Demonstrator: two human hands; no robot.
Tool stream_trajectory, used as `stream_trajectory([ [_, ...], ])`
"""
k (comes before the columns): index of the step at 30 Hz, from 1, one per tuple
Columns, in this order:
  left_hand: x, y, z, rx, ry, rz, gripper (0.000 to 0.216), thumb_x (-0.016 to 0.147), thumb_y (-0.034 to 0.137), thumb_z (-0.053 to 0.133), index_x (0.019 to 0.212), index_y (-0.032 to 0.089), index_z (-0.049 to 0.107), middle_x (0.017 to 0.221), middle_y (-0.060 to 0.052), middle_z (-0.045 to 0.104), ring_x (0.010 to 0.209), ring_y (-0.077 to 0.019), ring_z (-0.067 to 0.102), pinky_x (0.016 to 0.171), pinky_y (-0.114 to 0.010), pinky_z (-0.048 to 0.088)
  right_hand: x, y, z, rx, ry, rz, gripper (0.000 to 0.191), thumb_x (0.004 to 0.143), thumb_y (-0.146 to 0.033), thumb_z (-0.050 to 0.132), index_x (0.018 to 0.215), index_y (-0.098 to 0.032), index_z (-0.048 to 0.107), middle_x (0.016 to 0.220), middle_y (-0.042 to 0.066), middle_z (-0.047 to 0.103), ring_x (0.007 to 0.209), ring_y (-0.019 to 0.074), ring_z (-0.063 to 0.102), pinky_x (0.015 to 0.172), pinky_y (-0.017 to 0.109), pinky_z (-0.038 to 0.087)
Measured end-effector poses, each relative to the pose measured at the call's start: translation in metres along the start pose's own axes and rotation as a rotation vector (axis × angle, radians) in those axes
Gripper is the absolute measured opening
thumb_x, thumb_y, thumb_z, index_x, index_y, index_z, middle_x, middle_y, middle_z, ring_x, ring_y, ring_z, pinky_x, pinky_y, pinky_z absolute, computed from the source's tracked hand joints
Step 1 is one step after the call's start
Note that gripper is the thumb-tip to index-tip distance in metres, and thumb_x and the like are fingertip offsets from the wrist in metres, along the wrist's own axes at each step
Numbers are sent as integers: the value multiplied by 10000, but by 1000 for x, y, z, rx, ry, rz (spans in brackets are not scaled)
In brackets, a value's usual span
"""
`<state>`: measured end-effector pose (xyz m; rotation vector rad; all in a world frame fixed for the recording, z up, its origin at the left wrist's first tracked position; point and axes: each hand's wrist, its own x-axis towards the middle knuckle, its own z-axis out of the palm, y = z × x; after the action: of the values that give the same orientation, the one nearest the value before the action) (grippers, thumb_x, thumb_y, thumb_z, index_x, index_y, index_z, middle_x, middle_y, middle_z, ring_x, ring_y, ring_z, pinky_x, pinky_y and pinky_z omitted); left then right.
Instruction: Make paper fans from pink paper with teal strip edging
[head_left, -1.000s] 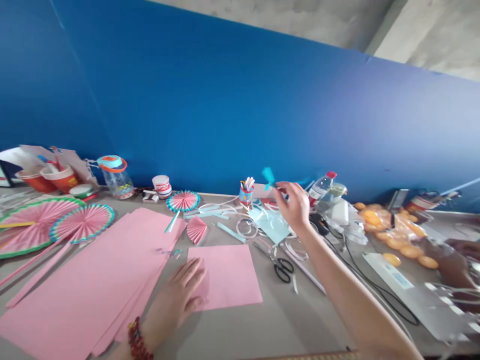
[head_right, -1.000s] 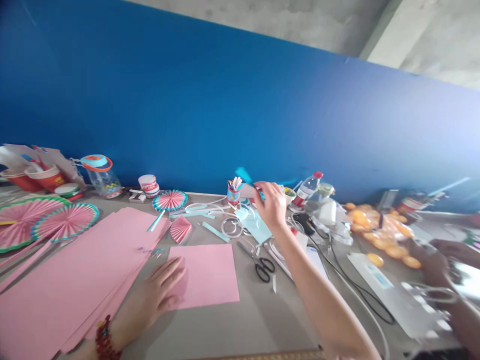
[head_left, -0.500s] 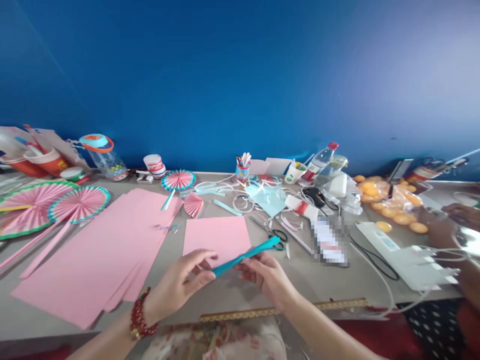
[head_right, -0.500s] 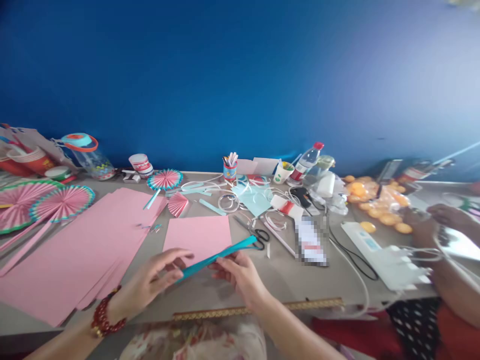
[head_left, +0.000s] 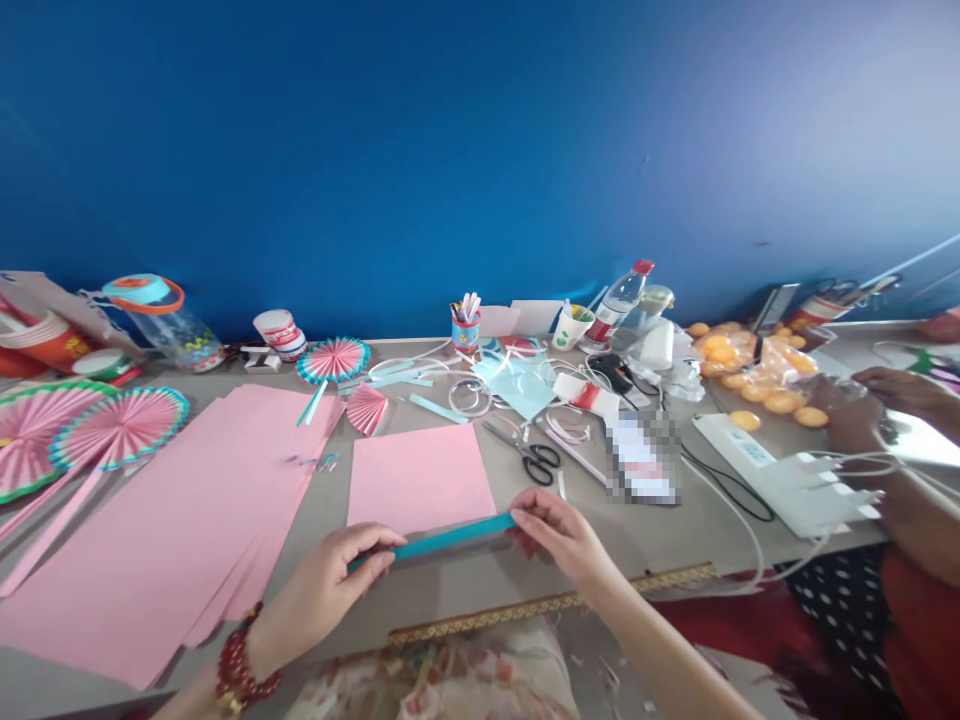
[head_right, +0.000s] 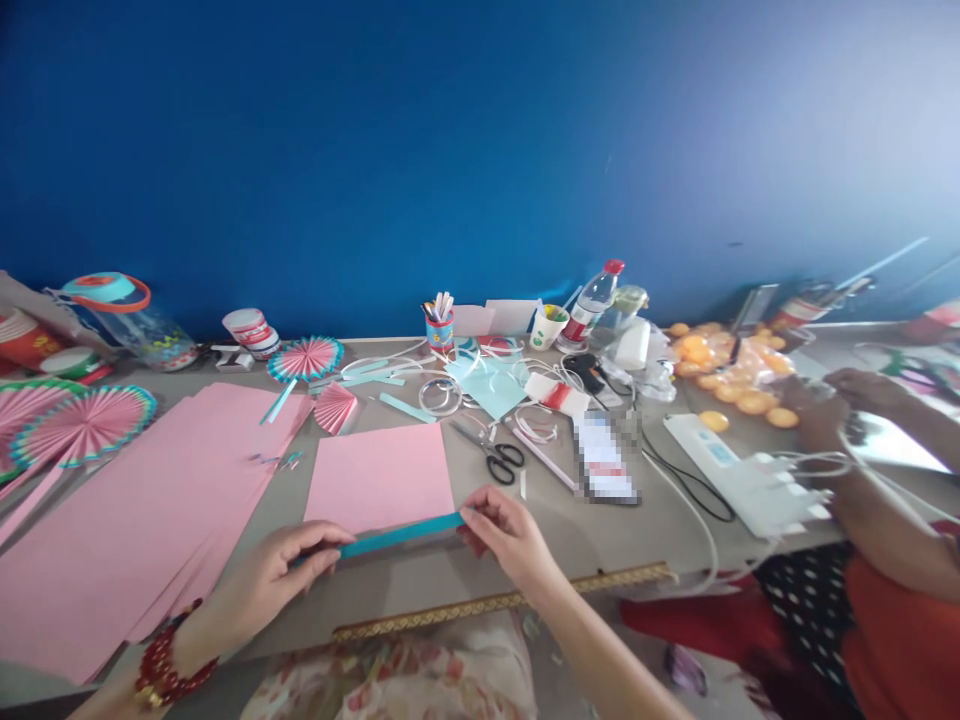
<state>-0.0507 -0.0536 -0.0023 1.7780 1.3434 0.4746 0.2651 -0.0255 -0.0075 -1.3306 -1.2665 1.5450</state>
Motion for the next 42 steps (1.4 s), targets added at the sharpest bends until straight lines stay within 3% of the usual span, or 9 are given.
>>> stream_trajectory([
  [7,-1,-15,1,510,226,188,240,973,342,484,1129,277,654,1120,-45,683,1008,-224,669,855,-342,552,-3,-3,6,-582,-134,-68,104,879,-276,540,848,-225,626,678,-19,662,605,140,571,586,230,389],
  [11,-3,-13,7,697,378,321,251,944,346,541,1143,249,657,1181,-72,668,1173,-273,590,959,-406,524,-3,-12,13,-703,-192,-59,100,830,-196,543,805,-233,632,665,-34,672,610,136,575,586,212,360],
  [15,-3,0,28,743,374,494,377,932,302,540,1297,224,590,1267,-75,650,1195,-232,576,965,-316,521,-1,-12,16,-677,-236,-58,100,843,-209,542,811,-237,633,669,-39,688,617,133,587,587,202,351],
  [19,5,10,54,886,282,739,447,914,289,544,1355,214,554,1394,-59,589,1307,-234,488,1095,-383,416,4,-12,21,-773,-239,-94,112,856,-223,534,811,-236,636,671,-36,681,605,130,576,579,204,333],
  [25,18,-7,67,985,260,814,655,896,604,521,1369,153,541,1451,-119,534,1370,-263,402,1064,-388,409,17,-19,7,-972,-98,-183,152,877,-312,537,872,-243,671,702,-10,680,608,149,579,565,228,323],
  [28,22,-16,68,1000,306,856,601,907,587,521,1339,173,571,1430,-106,555,1371,-267,398,1090,-394,369,30,-28,-13,-989,19,-265,187,898,-328,505,878,-240,670,744,7,696,638,163,599,583,242,350],
  [32,26,-20,72,984,343,856,558,918,582,505,1304,189,596,1432,-96,552,1382,-276,381,1127,-423,323,65,-50,-32,-986,78,-387,197,908,-334,495,861,-242,663,733,2,686,640,165,605,593,248,379],
  [35,27,-20,73,996,316,844,628,913,601,497,1369,173,541,1460,-103,524,1394,-275,367,1133,-413,332,112,-72,-34,-974,163,-556,190,897,-310,503,838,-231,664,807,9,704,726,167,629,655,245,426],
  [42,34,-27,77,1150,511,896,338,995,281,455,1295,230,600,1425,-17,577,1359,-194,461,1217,-397,246,235,-113,-26,-968,356,-643,179,876,-234,516,933,-216,684,934,46,720,840,200,640,745,285,462],
])
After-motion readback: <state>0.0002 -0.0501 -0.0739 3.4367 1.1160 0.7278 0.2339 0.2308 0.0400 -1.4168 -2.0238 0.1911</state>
